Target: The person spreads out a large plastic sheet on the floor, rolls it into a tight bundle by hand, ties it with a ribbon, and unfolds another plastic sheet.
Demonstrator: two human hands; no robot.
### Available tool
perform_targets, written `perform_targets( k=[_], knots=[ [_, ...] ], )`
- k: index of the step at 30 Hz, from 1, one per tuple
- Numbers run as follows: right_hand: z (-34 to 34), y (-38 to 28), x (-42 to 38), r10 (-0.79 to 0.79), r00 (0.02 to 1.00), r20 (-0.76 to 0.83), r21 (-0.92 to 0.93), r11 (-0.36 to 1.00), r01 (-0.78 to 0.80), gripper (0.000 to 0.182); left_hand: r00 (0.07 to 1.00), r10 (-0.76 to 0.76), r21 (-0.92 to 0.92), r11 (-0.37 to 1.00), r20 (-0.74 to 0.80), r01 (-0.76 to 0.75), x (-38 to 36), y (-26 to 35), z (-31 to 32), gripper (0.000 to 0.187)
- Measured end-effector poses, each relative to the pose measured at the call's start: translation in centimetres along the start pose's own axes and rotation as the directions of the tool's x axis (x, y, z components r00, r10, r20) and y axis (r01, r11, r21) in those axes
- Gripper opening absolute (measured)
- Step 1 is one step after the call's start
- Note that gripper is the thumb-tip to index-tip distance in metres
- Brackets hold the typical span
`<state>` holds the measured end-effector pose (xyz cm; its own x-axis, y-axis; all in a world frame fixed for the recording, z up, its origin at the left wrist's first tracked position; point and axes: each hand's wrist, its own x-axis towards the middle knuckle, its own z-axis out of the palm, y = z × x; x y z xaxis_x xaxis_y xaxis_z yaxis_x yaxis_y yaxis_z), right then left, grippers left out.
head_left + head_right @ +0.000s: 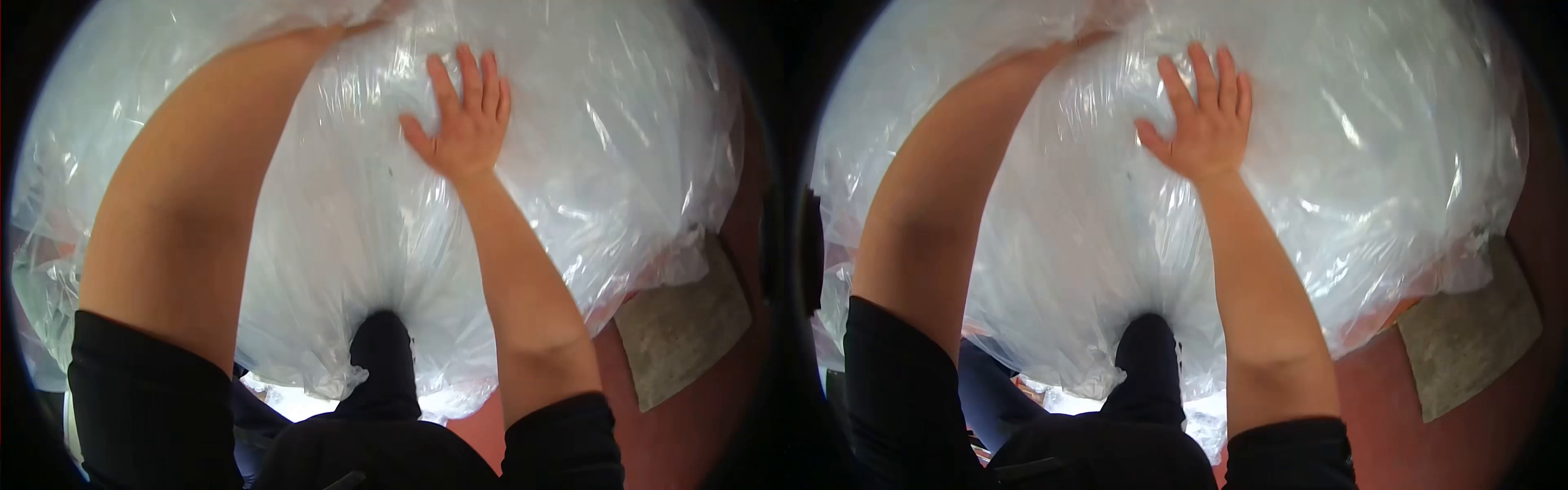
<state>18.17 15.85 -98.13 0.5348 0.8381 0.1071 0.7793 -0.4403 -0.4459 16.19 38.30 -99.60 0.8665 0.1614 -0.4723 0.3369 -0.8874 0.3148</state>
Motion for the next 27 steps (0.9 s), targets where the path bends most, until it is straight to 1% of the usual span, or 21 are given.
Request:
perform_targets(
  k=[1, 4, 5, 6, 7, 8, 9, 11, 12, 13, 14, 15, 17, 18, 19, 20, 21, 23, 25, 26, 27],
  knots=[
    [0.0, 0.6, 0.3, -0.018, 1.0, -0.019, -0.02, 1.0, 0.018, 0.064, 1.0, 0.007, 0.006, 1.0, 0.011, -0.007, -0.1, 1.1, -0.4, 0.048],
    [-0.5, 0.9, 0.3, 0.018, 0.996, 0.084, -0.15, 0.989, -0.005, 0.065, 0.996, 0.009, 0.007, 1.0, 0.094, -0.01, -3.1, 6.4, -2.5, 0.05],
    [-0.4, 0.9, 0.5, 0.019, 0.995, 0.093, -0.18, 0.984, -0.002, 0.065, 0.994, 0.031, -0.004, 1.0, 0.109, -0.03, -6.2, 9.2, -2.7, 0.05],
    [-0.4, 1.1, 0.6, 0.02, 0.995, 0.103, -0.21, 0.978, 0.002, 0.065, 0.991, 0.084, -0.012, 0.996, 0.101, -0.084, -10.3, 12.3, -2.5, 0.051],
    [-0.7, 1.3, 0.6, 0.012, 0.994, 0.112, -0.24, 0.971, 0.015, 0.065, 0.975, 0.123, 0.187, 0.978, -0.183, -0.088, -16.7, 16.2, 0.0, 0.048],
    [-0.9, 1.6, 0.6, -0.017, 0.995, 0.1, -0.286, 0.957, 0.045, 0.065, 0.962, 0.184, -0.286, 0.928, -0.204, -0.238, -22.9, 18.9, 0.5, 0.035],
    [-0.6, 1.7, 0.5, -0.053, 0.995, 0.088, -0.322, 0.943, 0.079, 0.065, 0.971, 0.232, -0.232, 0.949, 0.049, -0.215, -29.0, 20.6, -0.4, 0.036],
    [-0.2, 2.3, 0.3, -0.085, 0.994, 0.061, -0.334, 0.937, 0.101, 0.067, 0.941, 0.12, -0.182, 0.981, 0.317, -0.063, -38.3, 20.0, 0.6, 0.054],
    [-0.3, 2.1, 0.5, -0.1, 0.993, 0.06, -0.383, 0.916, 0.115, 0.065, 0.95, -0.012, 0.0, 1.0, 0.311, 0.012, -42.1, 17.7, 2.0, 0.056],
    [-0.6, 1.9, 0.5, -0.112, 0.992, 0.063, -0.441, 0.888, 0.128, 0.063, 0.949, -0.134, 0.171, 0.982, 0.287, 0.087, -45.7, 15.5, 3.2, 0.059],
    [-0.8, 2.3, 0.1, -0.106, 0.991, 0.077, -0.499, 0.857, 0.13, 0.061, 0.943, -0.248, 0.143, 0.965, 0.222, 0.221, -48.6, 13.9, 3.3, 0.059],
    [-0.8, 1.9, 0.0, -0.093, 0.991, 0.098, -0.551, 0.824, 0.132, 0.058, 0.917, -0.362, 0.105, 0.932, 0.17, 0.348, -50.8, 11.8, 2.9, 0.06],
    [-1.6, -0.1, -0.3, 0.124, 0.956, 0.265, -0.583, 0.811, 0.056, 0.056, 0.884, -0.456, 0.031, 0.89, 0.101, 0.455, -53.3, 8.6, 4.8, 0.06],
    [-1.8, -0.5, -1.3, 0.145, 0.966, 0.215, -0.247, 0.965, -0.09, 0.056, 0.884, -0.46, -0.011, 0.887, 0.083, 0.462, -53.3, 7.4, 6.7, 0.06],
    [-2.6, -1.1, -2.6, 0.192, 0.965, 0.181, 0.127, 0.968, -0.216, 0.056, 0.888, -0.455, -0.053, 0.887, 0.062, 0.458, -52.4, 6.4, 8.6, 0.06],
    [-5.0, -4.8, -4.9, 0.099, 0.989, 0.11, 0.125, 0.986, -0.113, 0.056, 0.881, -0.469, -0.103, 0.875, 0.063, 0.473, -51.0, 5.6, 9.7, 0.06],
    [-6.7, -10.6, -7.7, 0.0, 0.999, 0.049, 0.106, 0.994, -0.005, 0.056, 0.874, -0.482, -0.169, 0.858, 0.067, 0.486, -50.1, 4.8, 11.2, 0.06],
    [-5.9, -16.8, -11.7, -0.089, 0.995, 0.045, 0.031, 0.996, 0.088, 0.056, 0.841, -0.529, -0.276, 0.797, 0.111, 0.537, -47.5, 4.1, 13.6, 0.057],
    [-1.0, -19.0, -12.8, 0.064, 0.997, 0.032, -0.209, 0.976, -0.056, 0.059, 0.851, -0.507, -0.344, 0.782, 0.136, 0.52, -46.5, 3.1, 14.5, 0.056],
    [1.8, -19.5, -13.2, 0.137, 0.99, 0.017, -0.327, 0.937, -0.124, 0.061, 0.856, -0.495, -0.382, 0.769, 0.152, 0.513, -46.3, 2.6, 15.1, 0.056],
    [4.6, -18.8, -13.3, 0.175, 0.984, 0.017, -0.471, 0.87, -0.147, 0.063, 0.869, -0.454, -0.466, 0.737, 0.194, 0.489, -46.2, 1.8, 15.1, 0.053]
  ],
)
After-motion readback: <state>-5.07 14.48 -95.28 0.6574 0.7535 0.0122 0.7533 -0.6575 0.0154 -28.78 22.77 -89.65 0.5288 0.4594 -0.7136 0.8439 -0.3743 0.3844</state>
